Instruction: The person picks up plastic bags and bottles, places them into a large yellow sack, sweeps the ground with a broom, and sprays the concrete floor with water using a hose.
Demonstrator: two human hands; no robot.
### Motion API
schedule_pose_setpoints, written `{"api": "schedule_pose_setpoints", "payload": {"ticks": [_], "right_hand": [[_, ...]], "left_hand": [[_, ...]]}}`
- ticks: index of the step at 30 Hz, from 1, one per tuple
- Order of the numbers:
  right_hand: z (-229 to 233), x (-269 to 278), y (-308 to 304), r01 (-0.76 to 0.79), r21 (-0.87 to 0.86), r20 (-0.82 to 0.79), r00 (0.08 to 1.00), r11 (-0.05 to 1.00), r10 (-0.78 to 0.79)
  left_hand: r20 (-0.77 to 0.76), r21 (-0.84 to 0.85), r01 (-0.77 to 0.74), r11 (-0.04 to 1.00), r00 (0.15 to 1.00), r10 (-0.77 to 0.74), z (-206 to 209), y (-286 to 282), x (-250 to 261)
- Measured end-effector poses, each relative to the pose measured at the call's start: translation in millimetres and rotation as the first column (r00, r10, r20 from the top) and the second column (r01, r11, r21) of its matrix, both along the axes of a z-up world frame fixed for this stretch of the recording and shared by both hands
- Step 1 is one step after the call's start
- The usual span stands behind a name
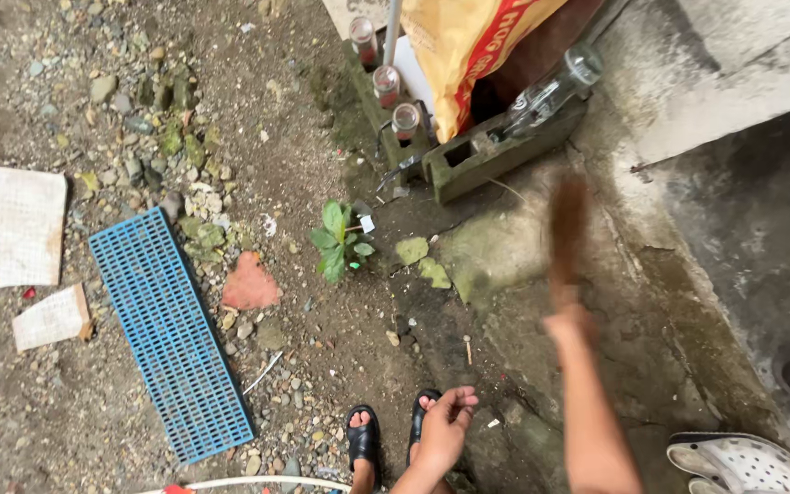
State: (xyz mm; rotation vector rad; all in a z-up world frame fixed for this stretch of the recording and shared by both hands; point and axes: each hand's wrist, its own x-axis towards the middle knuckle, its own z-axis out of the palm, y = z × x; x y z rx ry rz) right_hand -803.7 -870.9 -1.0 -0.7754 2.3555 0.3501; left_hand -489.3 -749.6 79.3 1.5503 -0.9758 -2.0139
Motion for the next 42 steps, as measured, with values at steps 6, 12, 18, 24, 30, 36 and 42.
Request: {"api": "schedule_pose_setpoints", "payload": {"ticks": [6,12,18,24,30,36,42], "right_hand": [[-20,156,65,-0.494,-0.045,0.309,0.820,0.868,0.482],[15,148,92,-0.005,-0.262,0.251,0.965,0.965,0.073],[16,239,100,0.215,-0.132,0.766,0.642,0.968,-0.038],[25,318,151,0.110,-0.217,0.910,0.381,0.970,0.160],[-35,437,176,-0.097,0.077,0.939,0.343,0.992,-0.039],[-116,554,175,-0.530,-0.019,0.909,0.345,0.848,0.236],[-149,573,38,-0.485,-0.174,0.614,0.627,0.857,0.479]], "left_hand": [[0.135,0.043,0.038,0.998,0.990,-0.044,-12,30,25],[0.130,-0.044,-0.208,0.977,0.969,0.212,-34,35,65],[0.180,-0.080,-0.367,0.927,0.909,0.375,-11,20,75],[0.157,-0.184,-0.444,0.877,0.867,0.472,27,28,119],[0.054,-0.107,-0.640,0.761,0.760,0.647,-59,78,178],[0.220,-0.220,-0.699,0.680,0.644,0.733,-108,145,266],[0.313,-0.050,-0.766,0.641,0.597,0.738,-100,171,353]]}}
